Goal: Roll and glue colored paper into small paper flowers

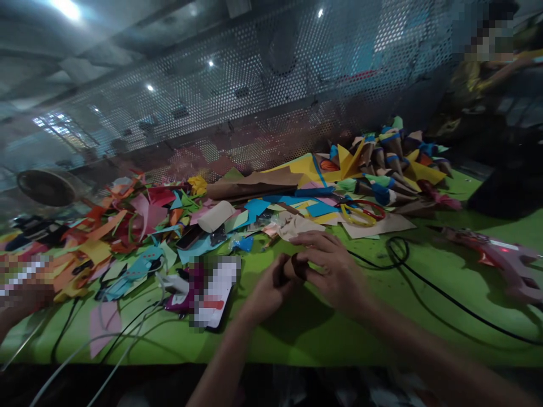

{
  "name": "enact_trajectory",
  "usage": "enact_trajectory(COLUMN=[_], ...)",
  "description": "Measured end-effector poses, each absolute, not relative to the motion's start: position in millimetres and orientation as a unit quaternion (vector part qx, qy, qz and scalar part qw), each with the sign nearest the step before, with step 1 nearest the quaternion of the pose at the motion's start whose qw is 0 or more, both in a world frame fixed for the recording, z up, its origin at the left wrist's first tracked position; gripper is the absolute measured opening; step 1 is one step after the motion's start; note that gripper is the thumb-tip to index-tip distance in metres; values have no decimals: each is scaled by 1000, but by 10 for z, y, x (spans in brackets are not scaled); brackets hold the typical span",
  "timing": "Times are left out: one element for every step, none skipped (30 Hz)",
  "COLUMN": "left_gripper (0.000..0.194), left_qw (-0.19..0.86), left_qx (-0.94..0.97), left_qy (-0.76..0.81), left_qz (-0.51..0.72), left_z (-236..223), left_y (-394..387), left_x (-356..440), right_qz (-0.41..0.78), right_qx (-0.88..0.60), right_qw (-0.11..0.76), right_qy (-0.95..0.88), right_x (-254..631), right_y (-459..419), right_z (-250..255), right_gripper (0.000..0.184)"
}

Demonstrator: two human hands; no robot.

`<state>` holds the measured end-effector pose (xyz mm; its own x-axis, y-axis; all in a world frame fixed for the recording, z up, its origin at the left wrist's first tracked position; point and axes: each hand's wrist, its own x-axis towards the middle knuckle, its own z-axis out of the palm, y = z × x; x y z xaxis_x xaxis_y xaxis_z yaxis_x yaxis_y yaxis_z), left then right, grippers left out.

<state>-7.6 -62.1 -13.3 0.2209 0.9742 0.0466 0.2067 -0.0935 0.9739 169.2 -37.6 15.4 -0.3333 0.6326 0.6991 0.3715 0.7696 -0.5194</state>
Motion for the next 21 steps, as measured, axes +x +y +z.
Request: enact_trajectory(left_gripper=[31, 30, 28, 26, 24, 23, 23, 24, 25, 26, 27, 29, 30, 34, 38, 43, 47, 50, 50, 47, 42], left_qw=[470, 464, 456, 449, 445, 445, 445, 447, 448, 447, 446, 445, 444, 443, 439, 435, 430, 426, 422, 419, 418], left_qx=[623, 628, 633, 639, 644, 647, 647, 645, 642, 637, 630, 623, 616, 608, 600, 594, 590, 589, 591, 595, 600], left_qy=[478, 480, 482, 482, 480, 476, 472, 469, 468, 471, 476, 482, 489, 496, 503, 508, 509, 509, 508, 506, 504], left_qz=[402, 400, 399, 398, 397, 396, 399, 405, 411, 416, 422, 425, 429, 434, 441, 448, 455, 461, 464, 463, 460], left_z=[-141, -144, -141, -133, -121, -108, -96, -88, -85, -90, -101, -118, -141, -166, -192, -215, -233, -242, -243, -235, -219], left_y=[-624, -627, -630, -632, -634, -635, -635, -633, -630, -625, -620, -616, -612, -609, -607, -607, -609, -613, -618, -624, -631], left_x=[-79, -81, -80, -78, -75, -73, -72, -74, -78, -86, -97, -108, -119, -129, -137, -142, -145, -146, -145, -143, -140], right_qz=[125, 110, 91, 71, 53, 38, 29, 23, 22, 23, 26, 28, 28, 27, 28, 31, 36, 43, 50, 58, 67], right_qx=[-313, -314, -315, -316, -315, -313, -308, -301, -294, -287, -281, -277, -275, -276, -279, -282, -285, -286, -284, -279, -274], right_qw=[481, 473, 461, 447, 432, 415, 399, 382, 363, 344, 329, 318, 316, 323, 337, 356, 376, 394, 406, 413, 415], right_qy=[-809, -816, -824, -834, -844, -853, -863, -873, -884, -893, -901, -906, -907, -905, -899, -890, -881, -873, -867, -865, -865], right_x=[1689, 1687, 1684, 1681, 1680, 1680, 1683, 1689, 1699, 1711, 1727, 1744, 1762, 1780, 1797, 1813, 1828, 1842, 1856, 1870, 1885], right_y=[-380, -384, -385, -385, -383, -379, -375, -372, -369, -369, -370, -374, -380, -388, -396, -405, -415, -425, -434, -445, -455], right_z=[155, 156, 158, 162, 171, 185, 205, 231, 261, 293, 324, 352, 375, 392, 402, 406, 406, 403, 400, 397, 396], right_gripper=[16, 17, 18, 19, 20, 20, 19, 19, 18, 17, 16, 14, 12, 11, 10, 12, 14, 15, 16, 15, 14])
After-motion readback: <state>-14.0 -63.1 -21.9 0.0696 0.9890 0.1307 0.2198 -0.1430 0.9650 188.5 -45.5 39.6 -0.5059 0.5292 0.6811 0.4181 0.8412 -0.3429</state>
